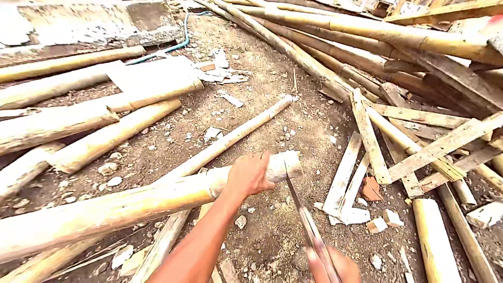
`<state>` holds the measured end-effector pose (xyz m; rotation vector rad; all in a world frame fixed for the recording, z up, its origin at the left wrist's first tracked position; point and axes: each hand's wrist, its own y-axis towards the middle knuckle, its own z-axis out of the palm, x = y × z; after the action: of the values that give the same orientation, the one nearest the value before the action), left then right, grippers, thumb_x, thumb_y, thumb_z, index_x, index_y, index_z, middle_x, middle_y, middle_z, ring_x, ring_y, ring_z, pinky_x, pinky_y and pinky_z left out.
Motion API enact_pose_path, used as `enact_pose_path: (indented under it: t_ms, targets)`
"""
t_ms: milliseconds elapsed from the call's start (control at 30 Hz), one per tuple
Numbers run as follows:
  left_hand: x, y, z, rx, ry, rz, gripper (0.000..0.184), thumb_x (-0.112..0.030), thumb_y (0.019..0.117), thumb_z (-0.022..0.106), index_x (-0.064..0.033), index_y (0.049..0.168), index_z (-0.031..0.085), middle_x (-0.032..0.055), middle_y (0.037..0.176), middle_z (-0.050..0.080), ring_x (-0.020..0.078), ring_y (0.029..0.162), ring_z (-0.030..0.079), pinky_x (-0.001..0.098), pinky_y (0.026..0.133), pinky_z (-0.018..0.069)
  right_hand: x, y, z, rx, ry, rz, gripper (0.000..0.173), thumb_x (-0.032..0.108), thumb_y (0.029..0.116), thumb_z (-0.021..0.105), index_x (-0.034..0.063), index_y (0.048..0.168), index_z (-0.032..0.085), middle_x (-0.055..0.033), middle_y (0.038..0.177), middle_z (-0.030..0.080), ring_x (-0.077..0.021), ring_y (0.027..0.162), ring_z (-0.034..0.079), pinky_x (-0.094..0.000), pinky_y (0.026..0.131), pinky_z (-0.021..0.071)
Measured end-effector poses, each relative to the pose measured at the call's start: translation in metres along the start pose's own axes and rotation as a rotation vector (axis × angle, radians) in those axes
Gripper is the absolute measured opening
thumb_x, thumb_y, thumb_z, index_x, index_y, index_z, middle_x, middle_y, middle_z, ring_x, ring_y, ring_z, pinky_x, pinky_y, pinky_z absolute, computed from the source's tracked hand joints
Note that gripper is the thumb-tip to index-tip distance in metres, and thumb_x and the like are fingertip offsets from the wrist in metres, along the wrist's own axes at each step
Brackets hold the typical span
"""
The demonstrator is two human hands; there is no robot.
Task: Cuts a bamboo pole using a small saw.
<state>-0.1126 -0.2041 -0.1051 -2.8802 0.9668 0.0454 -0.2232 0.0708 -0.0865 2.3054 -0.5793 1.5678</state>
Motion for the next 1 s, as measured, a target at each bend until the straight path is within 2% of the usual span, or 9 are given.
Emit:
enact_pose_path:
  t_ms: [33, 100, 200, 300, 467, 567, 667, 833, 1000]
  targets:
    - [0.000, 0.001, -0.001, 0.002, -0.005, 0.006, 0.084, -0.063, 0.0711, 0.083, -0.0095, 0.131, 0.060, 0.0138, 0.117, 0.069, 0.0348, 0.104, 0.068, 0.0563, 0.087, 0.0532, -0.002, 0.030, 0.012, -0.024, -0.013, -0.001, 0.039, 0.037, 0.0971, 0.060, 0.0102, 0.068, 0.058, 0.0059, 0.053, 0.046, -0.0045, 0.044, 0.044, -0.0266, 0.042, 0.0384]
    - [0.006, 0.006, -0.006, 0.015, -0.006, 0.006, 0.085, -0.065, 0.0707, 0.083, -0.0101, 0.131, 0.059, 0.0137, 0.118, 0.069, 0.0351, 0.103, 0.068, 0.0573, 0.085, 0.0535, 0.003, 0.072, 0.021, 0.016, -0.036, 0.054, 0.035, 0.036, 0.0941, 0.058, 0.0145, 0.066, 0.057, 0.0083, 0.054, 0.044, -0.0040, 0.047, 0.044, -0.0277, 0.047, 0.0395]
    - [0.006, 0.010, -0.006, 0.055, -0.006, 0.003, 0.092, -0.068, 0.0683, 0.082, -0.0136, 0.139, 0.057, 0.0144, 0.119, 0.070, 0.0357, 0.106, 0.069, 0.0594, 0.084, 0.0545, 0.002, 0.016, 0.006, -0.014, -0.051, 0.032, 0.038, 0.035, 0.0960, 0.059, 0.0074, 0.070, 0.061, 0.0036, 0.054, 0.050, -0.0059, 0.047, 0.049, -0.0288, 0.045, 0.0422]
    - [0.007, 0.011, -0.002, 0.014, 0.000, -0.004, 0.091, -0.067, 0.0681, 0.083, -0.0123, 0.136, 0.058, 0.0146, 0.119, 0.069, 0.0361, 0.107, 0.068, 0.0584, 0.084, 0.0544, 0.002, -0.033, -0.012, -0.001, -0.063, 0.008, 0.041, 0.033, 0.0992, 0.059, -0.0008, 0.077, 0.063, -0.0038, 0.057, 0.056, -0.0110, 0.049, 0.054, -0.0324, 0.047, 0.0461]
    - [0.013, 0.016, -0.004, -0.003, -0.001, 0.029, 0.093, -0.066, 0.0680, 0.084, -0.0098, 0.137, 0.058, 0.0173, 0.117, 0.069, 0.0385, 0.104, 0.069, 0.0608, 0.085, 0.0542, -0.001, 0.067, 0.022, 0.052, -0.008, 0.092, 0.035, 0.033, 0.0951, 0.059, 0.0116, 0.068, 0.057, 0.0048, 0.055, 0.047, -0.0071, 0.050, 0.047, -0.0311, 0.050, 0.0426]
    - [0.019, 0.022, -0.003, 0.022, 0.000, 0.042, 0.090, -0.069, 0.0643, 0.085, -0.0110, 0.129, 0.060, 0.0171, 0.105, 0.070, 0.0395, 0.093, 0.070, 0.0633, 0.075, 0.0551, 0.002, 0.012, 0.006, 0.026, -0.032, 0.088, 0.038, 0.038, 0.0969, 0.058, 0.0079, 0.074, 0.062, 0.0021, 0.056, 0.051, -0.0086, 0.049, 0.051, -0.0314, 0.047, 0.0443]
    - [0.016, 0.022, -0.003, -0.002, -0.003, 0.013, 0.087, -0.066, 0.0653, 0.086, -0.0096, 0.126, 0.060, 0.0179, 0.104, 0.070, 0.0405, 0.093, 0.069, 0.0631, 0.074, 0.0535, 0.005, -0.026, -0.012, -0.015, -0.071, 0.033, 0.038, 0.032, 0.0975, 0.061, 0.0029, 0.072, 0.062, -0.0023, 0.055, 0.054, -0.0107, 0.047, 0.051, -0.0317, 0.044, 0.0425]
    - [0.017, 0.024, -0.008, -0.020, -0.020, 0.033, 0.085, -0.066, 0.0623, 0.088, -0.0122, 0.124, 0.062, 0.0157, 0.099, 0.071, 0.0387, 0.088, 0.070, 0.0632, 0.071, 0.0540, -0.004, 0.078, 0.017, 0.095, -0.008, 0.119, 0.039, 0.036, 0.0967, 0.059, 0.0108, 0.067, 0.055, 0.0014, 0.054, 0.046, -0.0116, 0.049, 0.048, -0.0359, 0.049, 0.0427]
    - [0.017, 0.027, -0.005, 0.011, -0.004, 0.014, 0.083, -0.068, 0.0638, 0.086, -0.0127, 0.121, 0.062, 0.0149, 0.096, 0.070, 0.0374, 0.087, 0.070, 0.0614, 0.071, 0.0538, 0.010, -0.026, -0.014, -0.016, -0.025, 0.049, 0.037, 0.030, 0.0977, 0.061, 0.0021, 0.073, 0.062, -0.0014, 0.055, 0.054, -0.0088, 0.047, 0.051, -0.0303, 0.045, 0.0432]
